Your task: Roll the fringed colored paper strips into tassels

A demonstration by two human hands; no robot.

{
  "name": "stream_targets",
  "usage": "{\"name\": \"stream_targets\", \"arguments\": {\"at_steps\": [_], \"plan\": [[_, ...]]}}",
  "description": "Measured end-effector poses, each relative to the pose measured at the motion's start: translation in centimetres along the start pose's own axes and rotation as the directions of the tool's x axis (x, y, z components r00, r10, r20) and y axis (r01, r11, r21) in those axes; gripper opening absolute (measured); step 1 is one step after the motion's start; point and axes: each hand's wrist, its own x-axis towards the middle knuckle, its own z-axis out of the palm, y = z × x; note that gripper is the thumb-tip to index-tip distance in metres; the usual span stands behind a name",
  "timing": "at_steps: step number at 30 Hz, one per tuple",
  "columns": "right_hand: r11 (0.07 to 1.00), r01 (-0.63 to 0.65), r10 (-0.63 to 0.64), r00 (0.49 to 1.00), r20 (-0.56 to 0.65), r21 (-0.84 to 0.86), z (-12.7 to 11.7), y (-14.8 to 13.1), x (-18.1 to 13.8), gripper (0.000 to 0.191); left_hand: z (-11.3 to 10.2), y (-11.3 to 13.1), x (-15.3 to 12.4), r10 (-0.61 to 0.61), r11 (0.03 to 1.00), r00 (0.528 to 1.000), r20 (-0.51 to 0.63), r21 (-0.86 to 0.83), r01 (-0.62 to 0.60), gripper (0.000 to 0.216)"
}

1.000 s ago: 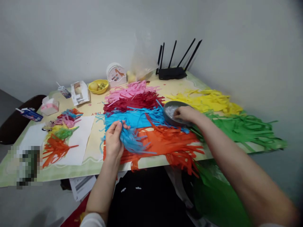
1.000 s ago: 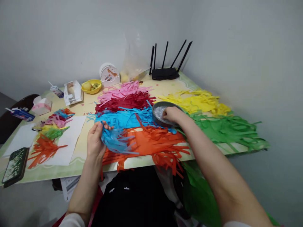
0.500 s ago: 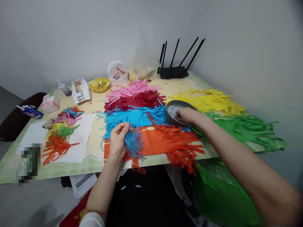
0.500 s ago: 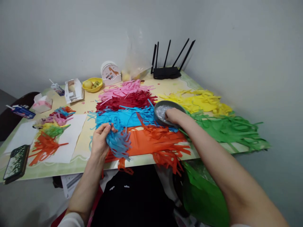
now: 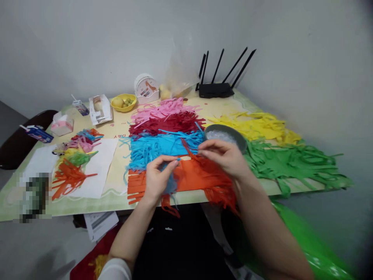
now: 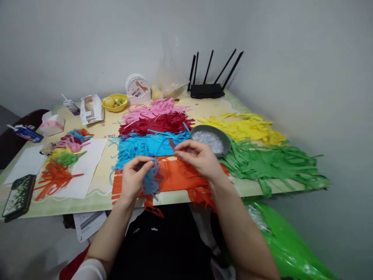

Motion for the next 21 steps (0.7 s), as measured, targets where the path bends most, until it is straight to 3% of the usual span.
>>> {"name": "stream_targets", "arguments": {"at_steps": [4, 8, 15, 18, 21], "plan": [[0.925, -0.082, 0.063, 0.996, 0.064, 0.37, 5.6, -1.4, -2.1, 0.027, 0.6, 0.8, -0.8, 0.089, 0.995, 0.995, 0.047, 0.05, -0.092, 0.008], [0.846, -0.123, 0.113, 0.992, 0.051, 0.519, 7.5, -1.4, -2.6, 0.027, 0.1, 1.2, -1.4, 0.164, 0.976, 0.985, 0.049, 0.138, -0.17, 0.006], [0.947, -0.012, 0.054, 0.991, -0.125, 0.321, 9.0, -2.2, -3.7, 0.011, -1.0, 0.8, -1.6, 0.395, 0.824, 0.915, 0.081, 0.409, -0.392, 0.006], [0.97, 0.027, 0.007, 0.99, -0.14, 0.24, 9.4, -2.4, -3.6, 0.008, -1.1, 0.6, -1.5, 0.323, 0.878, 0.945, 0.04, 0.36, -0.316, 0.003], [0.976, 0.033, 0.001, 0.988, -0.156, 0.216, 9.7, -2.4, -3.4, 0.008, -1.3, 0.4, -1.6, 0.152, 0.975, 0.988, -0.024, 0.166, -0.146, 0.006]]}}
